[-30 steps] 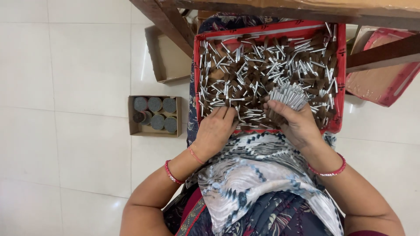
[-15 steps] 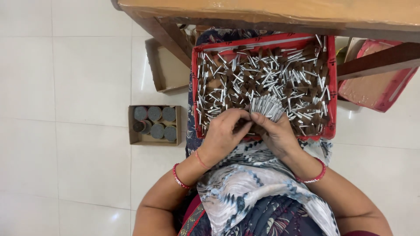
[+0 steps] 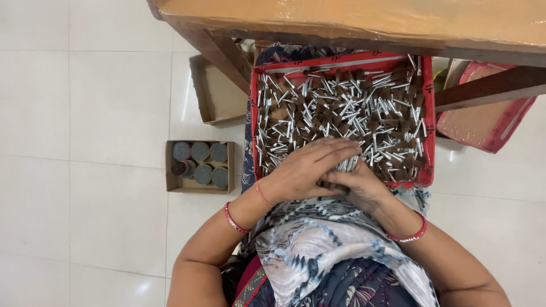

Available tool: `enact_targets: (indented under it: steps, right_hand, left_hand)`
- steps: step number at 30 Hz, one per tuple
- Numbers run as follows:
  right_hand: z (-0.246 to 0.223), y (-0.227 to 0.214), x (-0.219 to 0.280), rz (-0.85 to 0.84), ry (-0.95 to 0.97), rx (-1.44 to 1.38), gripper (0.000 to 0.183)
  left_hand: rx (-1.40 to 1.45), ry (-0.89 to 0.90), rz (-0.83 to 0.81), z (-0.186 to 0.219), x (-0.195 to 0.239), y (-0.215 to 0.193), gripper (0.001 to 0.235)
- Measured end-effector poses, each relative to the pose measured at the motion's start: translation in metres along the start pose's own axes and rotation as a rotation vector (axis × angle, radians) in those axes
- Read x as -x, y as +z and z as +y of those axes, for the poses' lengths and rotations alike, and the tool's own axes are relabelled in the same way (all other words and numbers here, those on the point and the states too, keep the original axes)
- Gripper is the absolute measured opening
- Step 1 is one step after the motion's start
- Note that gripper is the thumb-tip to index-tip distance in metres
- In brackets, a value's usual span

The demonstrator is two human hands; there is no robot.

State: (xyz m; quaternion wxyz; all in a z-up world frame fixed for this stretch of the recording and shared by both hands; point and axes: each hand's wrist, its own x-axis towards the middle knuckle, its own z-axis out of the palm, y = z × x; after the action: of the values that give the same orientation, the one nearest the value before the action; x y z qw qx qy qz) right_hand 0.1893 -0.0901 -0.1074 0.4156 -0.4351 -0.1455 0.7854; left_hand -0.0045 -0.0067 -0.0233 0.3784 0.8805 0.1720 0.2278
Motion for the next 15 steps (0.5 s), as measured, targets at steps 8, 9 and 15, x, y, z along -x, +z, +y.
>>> enact_targets:
  steps: [8, 9, 15]
  right_hand:
    - [0.007, -0.01, 0.008, -0.009, -0.006, 0.069, 0.042]
    - [0.007, -0.016, 0.007, -0.008, -0.023, 0.098, 0.034]
    - [-0.031, 0.022, 0.009, 0.183, -0.117, 0.057, 0.019]
  left_hand:
    - [0.072, 0.022, 0.097, 0.008, 0.011, -0.015, 0.068]
    - [0.101, -0.027, 0.181, 0.005, 0.012, -0.023, 0.06]
    - [-0.195, -0.493, 0.433, -0.076, 0.004, -0.034, 0.029]
